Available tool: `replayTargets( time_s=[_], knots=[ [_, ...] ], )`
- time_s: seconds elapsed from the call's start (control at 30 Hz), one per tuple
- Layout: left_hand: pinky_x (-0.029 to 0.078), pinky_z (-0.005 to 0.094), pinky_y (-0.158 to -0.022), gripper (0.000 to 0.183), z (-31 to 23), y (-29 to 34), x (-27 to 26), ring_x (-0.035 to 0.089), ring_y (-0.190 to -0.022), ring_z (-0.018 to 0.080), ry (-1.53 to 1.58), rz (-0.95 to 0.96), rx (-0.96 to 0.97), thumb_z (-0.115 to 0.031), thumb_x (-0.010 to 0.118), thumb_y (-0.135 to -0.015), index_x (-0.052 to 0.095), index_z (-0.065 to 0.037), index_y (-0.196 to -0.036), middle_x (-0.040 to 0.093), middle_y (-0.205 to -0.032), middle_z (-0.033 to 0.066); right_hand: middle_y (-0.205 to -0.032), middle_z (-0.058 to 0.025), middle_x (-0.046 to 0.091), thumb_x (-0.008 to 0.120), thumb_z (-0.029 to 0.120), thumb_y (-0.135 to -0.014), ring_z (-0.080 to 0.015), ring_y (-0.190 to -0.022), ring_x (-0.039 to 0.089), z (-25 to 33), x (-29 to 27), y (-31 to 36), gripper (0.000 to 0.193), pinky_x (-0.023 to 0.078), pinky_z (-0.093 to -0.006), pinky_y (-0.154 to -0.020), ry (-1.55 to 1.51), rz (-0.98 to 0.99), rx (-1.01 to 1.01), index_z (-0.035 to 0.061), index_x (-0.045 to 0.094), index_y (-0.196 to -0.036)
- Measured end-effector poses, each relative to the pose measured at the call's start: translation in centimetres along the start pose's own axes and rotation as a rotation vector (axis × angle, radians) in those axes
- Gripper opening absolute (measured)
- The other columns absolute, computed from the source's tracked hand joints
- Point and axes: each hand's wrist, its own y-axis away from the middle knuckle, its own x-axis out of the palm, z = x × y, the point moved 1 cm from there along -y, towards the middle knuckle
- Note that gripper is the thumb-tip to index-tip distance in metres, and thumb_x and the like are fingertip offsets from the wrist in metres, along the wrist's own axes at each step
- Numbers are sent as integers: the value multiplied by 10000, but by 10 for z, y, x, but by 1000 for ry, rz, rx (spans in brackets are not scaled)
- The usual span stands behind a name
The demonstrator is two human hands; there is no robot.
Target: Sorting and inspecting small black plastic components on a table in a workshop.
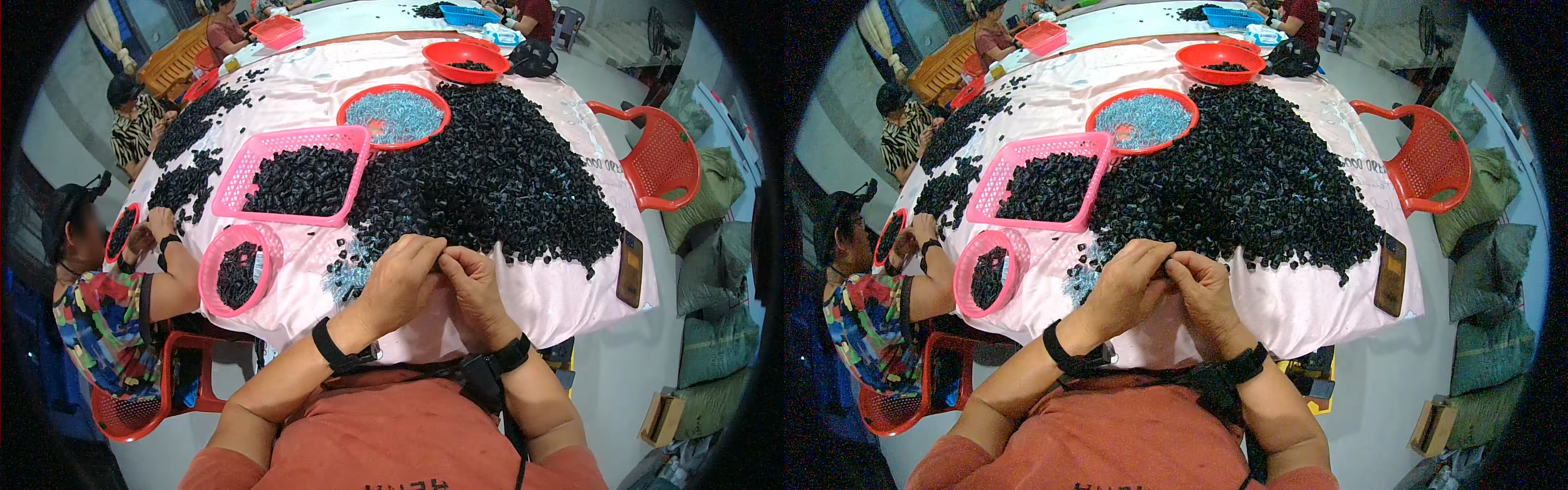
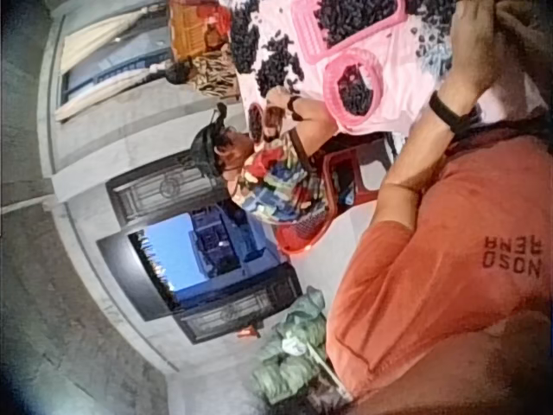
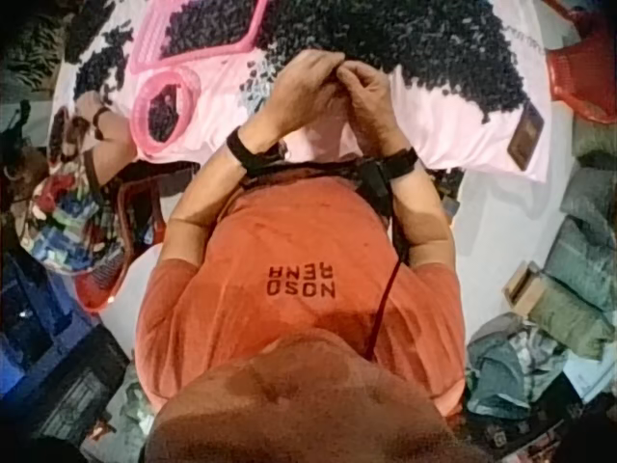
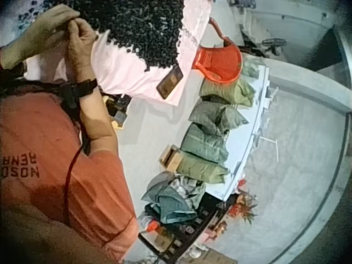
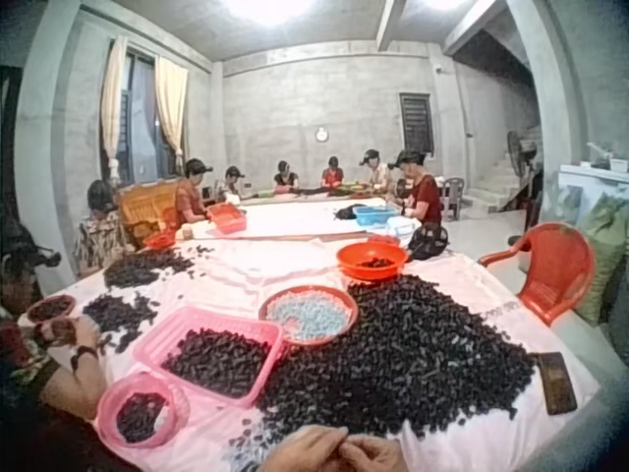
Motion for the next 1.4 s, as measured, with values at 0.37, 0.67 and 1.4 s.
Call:
replayTargets(
  time_s=[0.37, 0.67, 1.4],
  knots=[
    [516, 430, -818, 457, 10, -1, -6, 613, -944, 390, -17, -12, 27, 10, 715, -721, 582, 44, -1157, 633, -1014, 210, -926, -23, 687, 578, 135, -1006, -84, -796, 633, 4, 3, 2, 175, 509, -222, -711, -13, 69, 135, -1, 666, -1070],
    [521, 430, -820, 447, 10, -4, -9, 620, -957, 381, -27, 69, 44, -4, 716, -732, 579, 43, -1155, 645, -1033, 200, -911, -9, 684, 572, 123, -1001, -71, -788, 621, 2, 1, 2, 176, 505, -220, -706, 35, 51, 54, -2, 682, -1061],
    [542, 398, -686, 161, 4, -3, -7, 688, -785, 357, 61, 17, -168, -82, 587, -947, 678, 40, -999, 689, -868, 204, -918, -6, 688, 566, 143, -1009, -80, -822, 626, 2, 4, 0, 187, 503, -240, -741, 224, 122, 19, 4, 677, -1067]
  ],
)
